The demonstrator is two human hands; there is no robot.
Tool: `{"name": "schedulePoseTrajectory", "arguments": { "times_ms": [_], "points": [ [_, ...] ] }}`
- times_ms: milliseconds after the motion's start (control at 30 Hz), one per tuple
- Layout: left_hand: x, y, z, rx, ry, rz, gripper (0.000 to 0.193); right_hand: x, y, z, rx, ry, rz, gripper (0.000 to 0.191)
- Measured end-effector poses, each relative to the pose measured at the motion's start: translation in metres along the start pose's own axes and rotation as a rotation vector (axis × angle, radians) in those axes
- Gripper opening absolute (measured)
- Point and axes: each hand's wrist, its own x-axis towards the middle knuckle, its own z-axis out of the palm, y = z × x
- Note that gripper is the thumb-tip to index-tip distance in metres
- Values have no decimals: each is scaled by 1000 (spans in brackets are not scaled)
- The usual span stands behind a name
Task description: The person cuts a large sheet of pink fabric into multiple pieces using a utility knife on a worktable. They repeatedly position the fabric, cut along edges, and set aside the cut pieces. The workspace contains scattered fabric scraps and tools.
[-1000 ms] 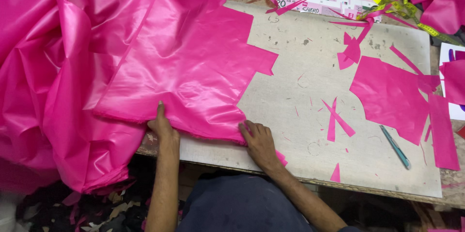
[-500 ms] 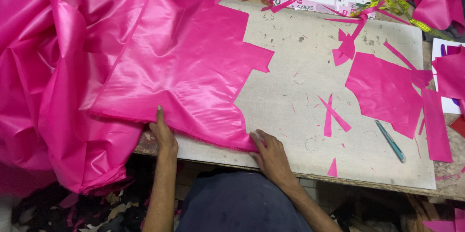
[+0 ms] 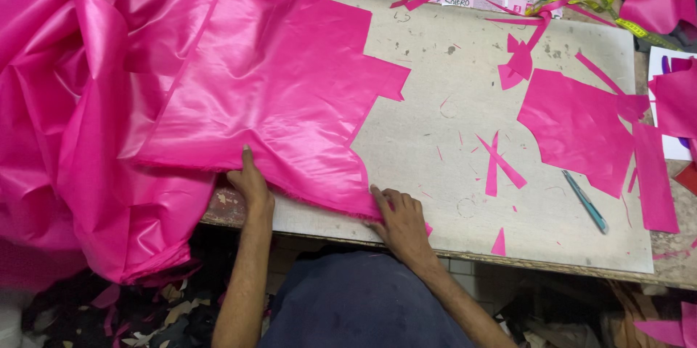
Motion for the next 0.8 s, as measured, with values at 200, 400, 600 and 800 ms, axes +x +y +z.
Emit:
{"name": "schedulePoseTrajectory", "arguments": {
  "times_ms": [200, 400, 600, 800],
  "points": [
    [-13, -1, 9, 240, -133, 114, 33, 0, -1, 2, 103, -220, 185, 64],
    [-47, -1, 14, 221, -103, 90, 60, 13, 16, -7, 454, -152, 322, 35],
    [-124, -26, 9, -134, -75, -86, 67, 11, 11, -37, 1144, -406, 207, 33],
    [-140, -20, -43, -436, -171, -294, 53, -19, -32, -86, 996, -1048, 14, 46]
  ]
}}
